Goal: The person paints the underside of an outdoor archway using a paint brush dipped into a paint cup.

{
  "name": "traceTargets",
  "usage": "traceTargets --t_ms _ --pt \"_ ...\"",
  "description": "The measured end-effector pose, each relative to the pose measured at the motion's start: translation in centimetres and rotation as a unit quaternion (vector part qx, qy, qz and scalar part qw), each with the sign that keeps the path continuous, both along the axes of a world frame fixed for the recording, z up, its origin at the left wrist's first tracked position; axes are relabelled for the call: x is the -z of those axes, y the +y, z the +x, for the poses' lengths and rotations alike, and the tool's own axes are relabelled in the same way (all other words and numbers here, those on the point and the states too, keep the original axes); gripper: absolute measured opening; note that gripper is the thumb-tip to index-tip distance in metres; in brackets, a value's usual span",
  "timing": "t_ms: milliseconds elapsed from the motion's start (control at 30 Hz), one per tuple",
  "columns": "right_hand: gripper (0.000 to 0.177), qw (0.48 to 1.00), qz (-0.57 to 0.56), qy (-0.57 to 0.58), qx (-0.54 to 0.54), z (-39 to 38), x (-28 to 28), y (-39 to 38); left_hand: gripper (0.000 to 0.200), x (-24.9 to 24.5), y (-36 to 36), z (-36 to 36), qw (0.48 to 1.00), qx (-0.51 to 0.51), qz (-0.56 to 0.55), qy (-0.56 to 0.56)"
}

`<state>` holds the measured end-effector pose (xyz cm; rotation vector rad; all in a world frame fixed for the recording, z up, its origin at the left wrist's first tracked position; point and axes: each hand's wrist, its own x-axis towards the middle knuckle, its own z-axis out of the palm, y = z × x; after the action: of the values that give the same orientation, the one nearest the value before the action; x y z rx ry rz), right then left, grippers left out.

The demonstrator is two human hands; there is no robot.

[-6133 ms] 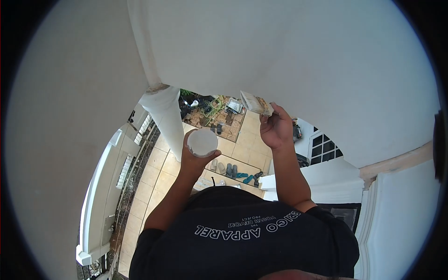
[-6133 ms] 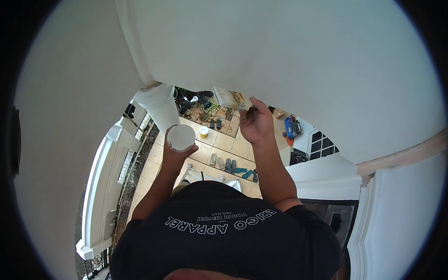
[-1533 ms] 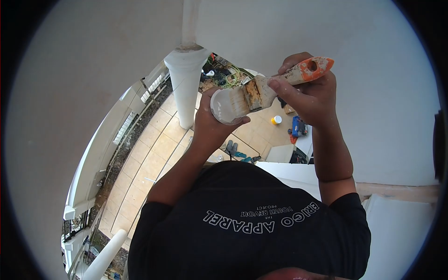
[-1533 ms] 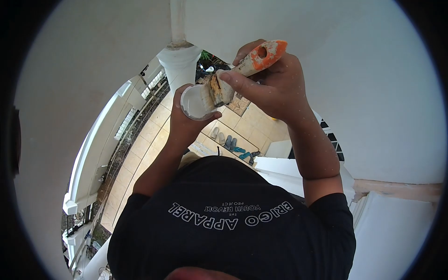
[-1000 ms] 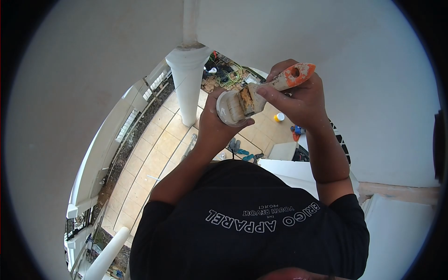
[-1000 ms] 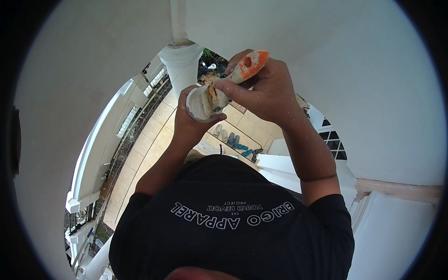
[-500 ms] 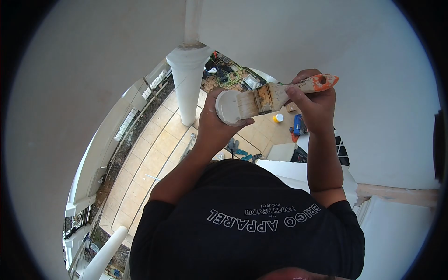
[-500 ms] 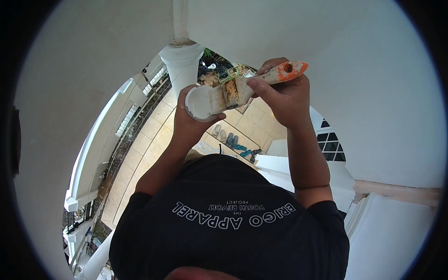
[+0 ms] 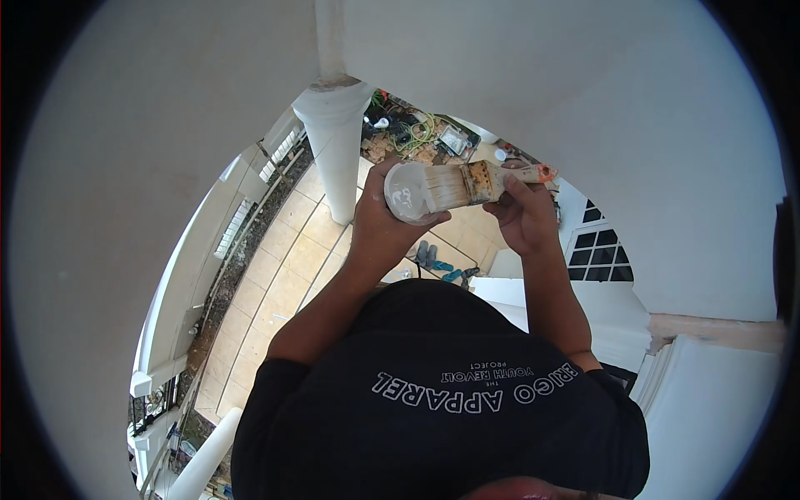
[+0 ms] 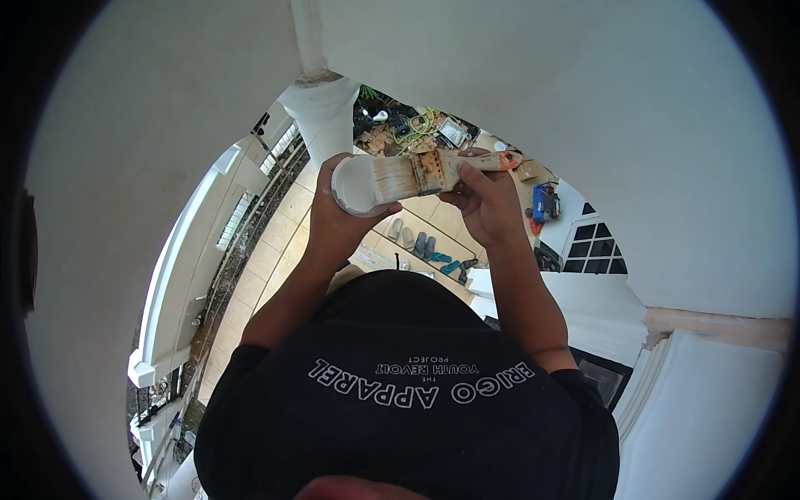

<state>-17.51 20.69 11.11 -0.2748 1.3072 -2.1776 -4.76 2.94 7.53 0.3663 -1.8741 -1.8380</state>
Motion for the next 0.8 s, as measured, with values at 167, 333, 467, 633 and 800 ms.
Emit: traceTargets --t_ms 167,333,467,633,800 --pt "0.022 1.0 -0.004 0.006 0.014 0.0 0.2 0.5 0.081 -0.5 0.3 0.1 1.0 0.006 -0.009 -0.016" --pt "0.02 0.998 0.011 0.04 0.041 0.0 -0.3 0.9 0.082 -0.1 0.2 0.2 0.999 0.004 -0.025 -0.023" --pt "0.022 0.993 0.039 0.079 0.072 -0.1 -1.2 1.0 0.084 -0.1 0.2 0.1 1.0 0.007 -0.023 -0.012" --pt "0.025 0.99 0.043 0.105 0.079 -0.6 -1.4 1.1 0.087 0.5 0.1 -0.1 1.0 0.008 -0.006 -0.02" --pt "0.021 0.998 -0.025 0.001 0.054 -0.7 -0.8 1.4 0.094 1.0 0.4 0.2 0.998 0.028 0.059 -0.014"
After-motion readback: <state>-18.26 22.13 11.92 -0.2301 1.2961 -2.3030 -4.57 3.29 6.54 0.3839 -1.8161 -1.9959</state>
